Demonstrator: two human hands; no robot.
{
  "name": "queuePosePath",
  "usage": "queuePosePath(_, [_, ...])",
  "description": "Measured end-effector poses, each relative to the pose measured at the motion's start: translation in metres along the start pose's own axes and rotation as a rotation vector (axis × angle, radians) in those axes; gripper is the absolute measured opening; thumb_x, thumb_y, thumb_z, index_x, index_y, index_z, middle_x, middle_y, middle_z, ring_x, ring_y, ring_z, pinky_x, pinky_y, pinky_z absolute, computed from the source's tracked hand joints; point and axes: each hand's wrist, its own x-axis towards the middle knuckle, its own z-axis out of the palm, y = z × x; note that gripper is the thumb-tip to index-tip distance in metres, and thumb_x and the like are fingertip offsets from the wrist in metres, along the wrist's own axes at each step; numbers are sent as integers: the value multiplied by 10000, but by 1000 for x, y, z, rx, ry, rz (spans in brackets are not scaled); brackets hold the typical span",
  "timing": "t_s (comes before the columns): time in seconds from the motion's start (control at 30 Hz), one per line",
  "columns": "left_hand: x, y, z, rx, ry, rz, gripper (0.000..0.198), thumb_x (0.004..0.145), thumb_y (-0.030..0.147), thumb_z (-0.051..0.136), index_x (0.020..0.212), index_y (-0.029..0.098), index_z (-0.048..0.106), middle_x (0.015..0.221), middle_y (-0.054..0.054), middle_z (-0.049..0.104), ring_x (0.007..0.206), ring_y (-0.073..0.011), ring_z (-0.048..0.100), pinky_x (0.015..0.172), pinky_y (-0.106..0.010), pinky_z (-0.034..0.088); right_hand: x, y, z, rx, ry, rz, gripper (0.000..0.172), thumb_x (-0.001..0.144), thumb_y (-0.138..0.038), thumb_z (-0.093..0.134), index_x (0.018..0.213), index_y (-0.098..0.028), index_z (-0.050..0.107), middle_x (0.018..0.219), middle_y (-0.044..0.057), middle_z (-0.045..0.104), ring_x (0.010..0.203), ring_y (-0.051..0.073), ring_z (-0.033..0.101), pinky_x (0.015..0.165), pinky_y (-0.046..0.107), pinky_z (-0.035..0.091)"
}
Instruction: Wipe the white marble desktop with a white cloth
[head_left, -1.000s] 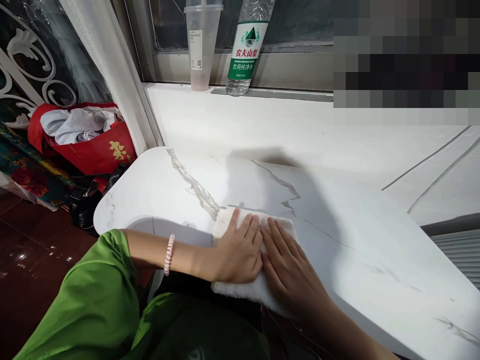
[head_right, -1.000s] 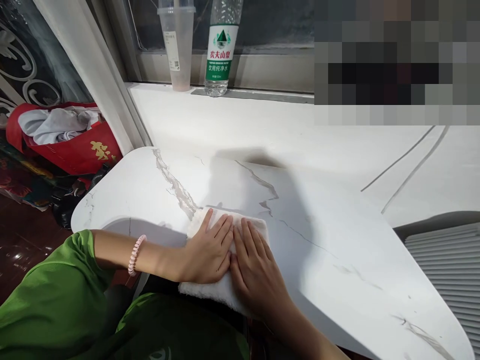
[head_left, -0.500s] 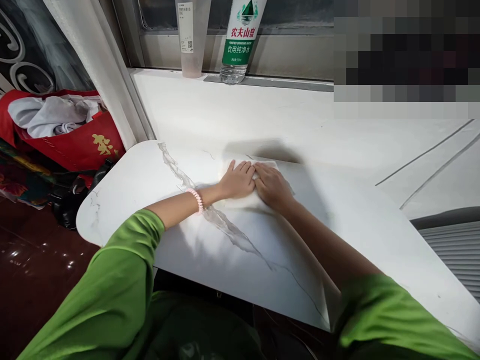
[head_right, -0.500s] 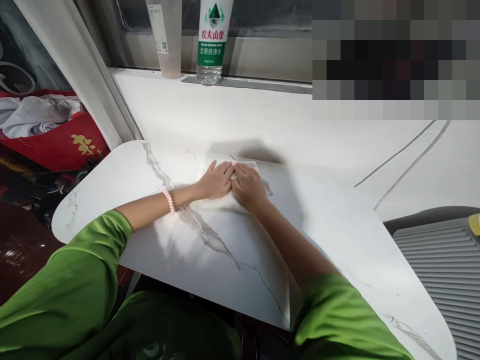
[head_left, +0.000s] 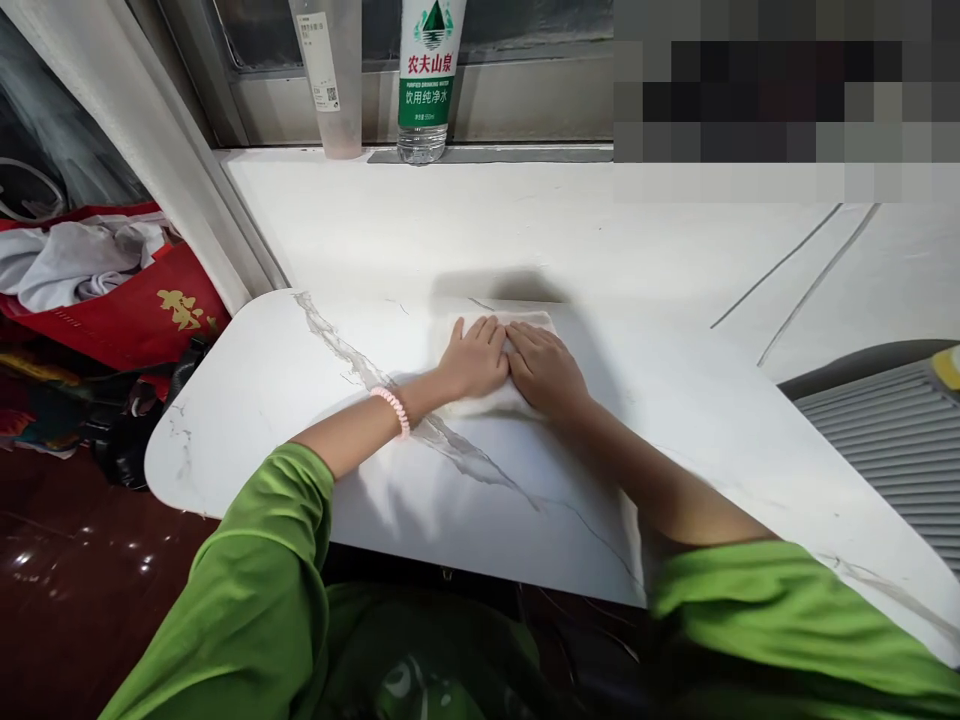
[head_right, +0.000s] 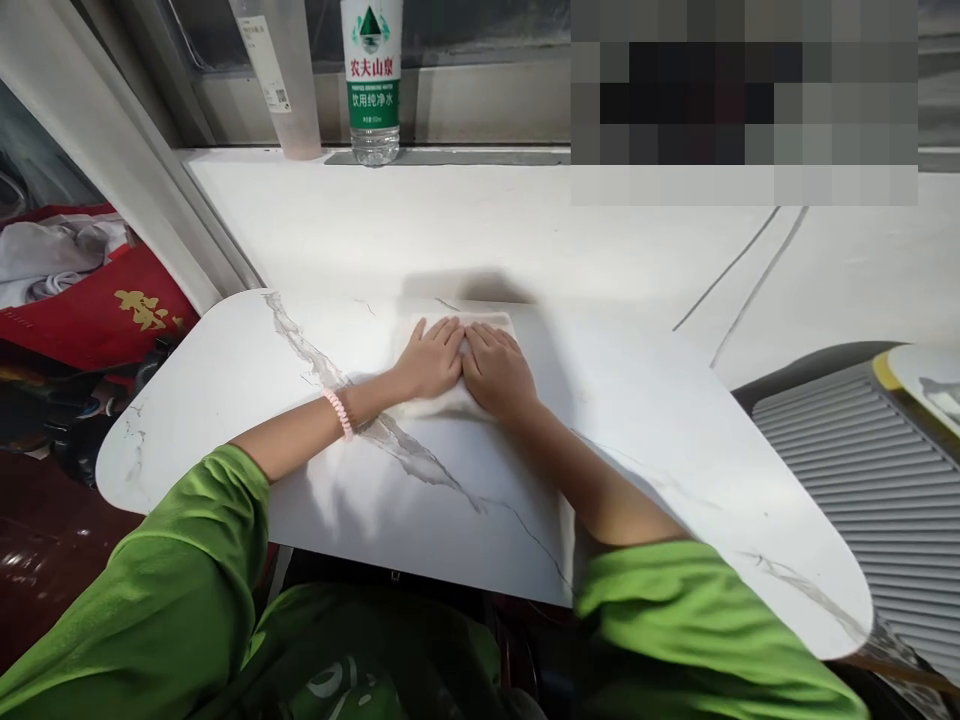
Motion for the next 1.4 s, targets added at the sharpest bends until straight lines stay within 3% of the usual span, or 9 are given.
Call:
queuePosePath(0.13, [-53,41,-2,-2,-20,106,562,1001,274,259,1491,4,313,1580,-176,285,1479,-275,231,1205,-522,137,-73,-19,-31,-61,17,-33,517,923,-200,285,1310,-7,567,1346,205,597,1305,297,522,1102,491,416])
queuePosePath(0.27, [-104,77,-5,-3,-44,232,617,993,336,304,1483,-39,310,1562,-227,290,1476,-345,211,1188,-567,149,-143,-38,-59,-98,66,-117,535,916,-175,320,1413,-45,469,1371,194,578,1332,293,496,1091,499,435])
queuePosePath(0.4, [-117,90,-8,-31,-61,315,632,986,340,318,1482,-50,302,1559,-238,285,1475,-353,210,1183,-586,148,-168,-44,-70,-111,82,-95,576,902,-158,348,1467,-57,395,1363,207,577,1321,316,503,1060,517,463])
queuePosePath(0.5, [-103,87,-7,-39,-85,324,637,981,333,322,1483,-57,292,1564,-236,274,1478,-347,204,1188,-584,134,-158,-36,-64,-110,83,-51,559,890,-159,351,1429,-45,450,1337,204,597,1293,316,530,1064,509,461])
queuePosePath(0.6, [-75,77,-6,-30,-110,285,627,981,315,310,1488,-53,281,1573,-227,260,1482,-332,200,1195,-568,128,-129,-18,-52,-85,70,-21,540,870,-174,343,1368,-66,522,1313,184,620,1264,308,554,1069,507,452])
queuePosePath(0.87, [41,20,3,-32,-58,92,562,985,222,240,1495,-9,295,1582,-172,286,1480,-250,233,1216,-499,119,5,44,-10,11,28,7,456,834,-173,356,1195,-94,624,1243,187,658,1187,313,584,1034,476,441])
queuePosePath(1.0, [79,5,9,-41,0,5,540,986,211,236,1484,28,337,1573,-149,320,1471,-230,259,1218,-475,140,47,64,2,34,-5,46,437,829,-158,349,1151,-130,643,1183,155,687,1118,293,609,997,435,457])
queuePosePath(1.2, [79,7,11,-32,28,-14,524,995,212,246,1479,39,346,1578,-144,310,1471,-234,255,1218,-479,142,45,64,3,18,2,91,474,852,-151,345,1242,-97,611,1319,158,624,1270,281,534,1096,439,386])
queuePosePath(1.4, [34,32,4,-45,11,54,524,1017,234,224,1479,7,319,1582,-162,293,1475,-256,238,1221,-492,115,-9,43,-20,-25,-50,64,527,890,-183,306,1324,-11,552,1406,200,546,1339,289,478,1145,451,339])
